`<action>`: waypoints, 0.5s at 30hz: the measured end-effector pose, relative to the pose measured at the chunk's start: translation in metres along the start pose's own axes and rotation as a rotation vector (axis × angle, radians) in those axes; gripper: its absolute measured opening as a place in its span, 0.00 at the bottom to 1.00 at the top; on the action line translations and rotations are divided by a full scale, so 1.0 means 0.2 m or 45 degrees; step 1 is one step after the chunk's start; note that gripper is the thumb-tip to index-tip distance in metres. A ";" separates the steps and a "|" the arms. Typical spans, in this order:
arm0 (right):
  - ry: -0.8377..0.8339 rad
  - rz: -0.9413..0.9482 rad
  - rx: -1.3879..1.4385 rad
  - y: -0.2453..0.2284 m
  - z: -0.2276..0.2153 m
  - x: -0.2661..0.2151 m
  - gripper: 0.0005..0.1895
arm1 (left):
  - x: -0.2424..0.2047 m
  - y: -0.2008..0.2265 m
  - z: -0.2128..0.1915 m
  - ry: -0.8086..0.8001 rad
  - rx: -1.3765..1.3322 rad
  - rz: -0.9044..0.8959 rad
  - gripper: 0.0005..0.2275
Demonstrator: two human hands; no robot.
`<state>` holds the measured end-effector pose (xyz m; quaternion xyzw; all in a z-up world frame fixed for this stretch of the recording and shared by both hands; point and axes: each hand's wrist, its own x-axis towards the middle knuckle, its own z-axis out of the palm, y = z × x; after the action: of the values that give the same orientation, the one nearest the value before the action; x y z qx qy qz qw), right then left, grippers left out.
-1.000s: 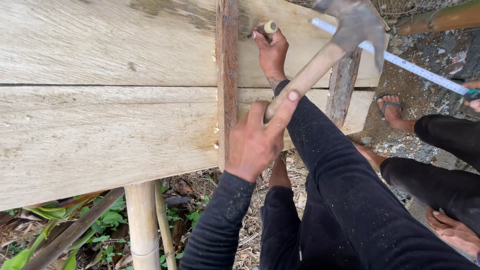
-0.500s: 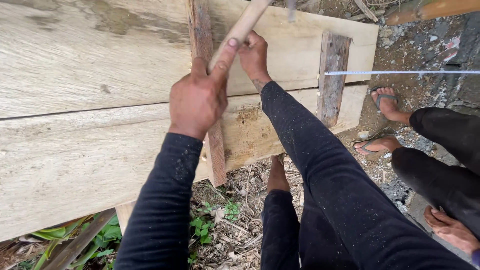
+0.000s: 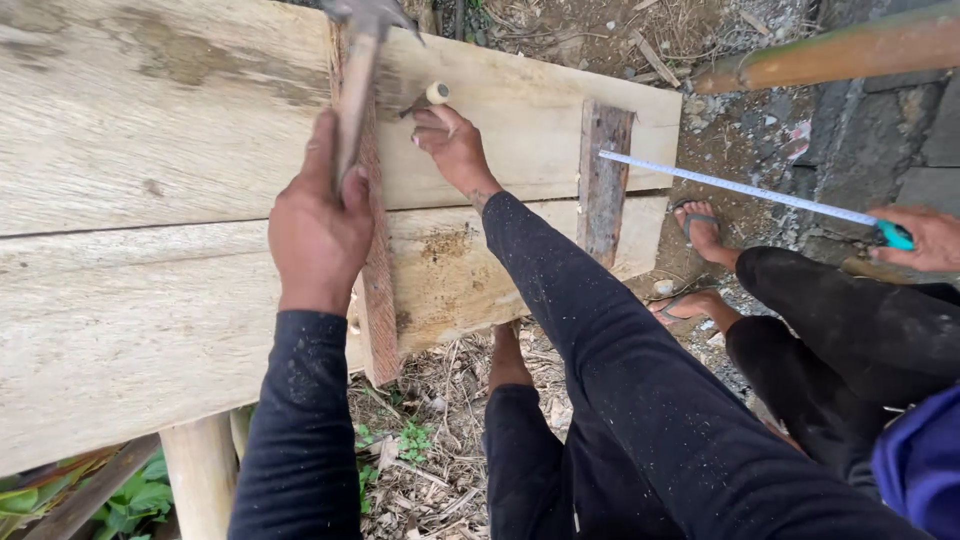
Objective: Hammering a wooden piece onto a larger board.
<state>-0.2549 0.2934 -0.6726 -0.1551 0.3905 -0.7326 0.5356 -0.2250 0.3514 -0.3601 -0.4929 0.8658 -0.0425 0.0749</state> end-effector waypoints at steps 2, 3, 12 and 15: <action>-0.073 0.096 -0.099 -0.17 -0.02 -0.16 0.28 | -0.11 -0.01 0.01 0.186 -0.132 -0.060 0.24; -0.124 0.150 -0.184 -0.32 -0.02 -0.25 0.29 | -0.16 -0.03 0.03 0.199 -0.191 -0.343 0.18; -0.700 0.256 -1.273 -1.34 -1.59 -0.90 0.23 | -0.25 -0.34 0.55 0.630 -0.313 -0.541 0.17; -0.885 0.586 -2.274 -1.32 -3.13 -1.72 0.34 | -0.35 -0.32 0.65 0.667 -0.257 -0.565 0.16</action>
<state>-0.7035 0.8916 -0.8158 -0.6297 0.6417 0.0402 0.4360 -0.1135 0.3796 -0.4729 -0.6462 0.7274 -0.0968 -0.2098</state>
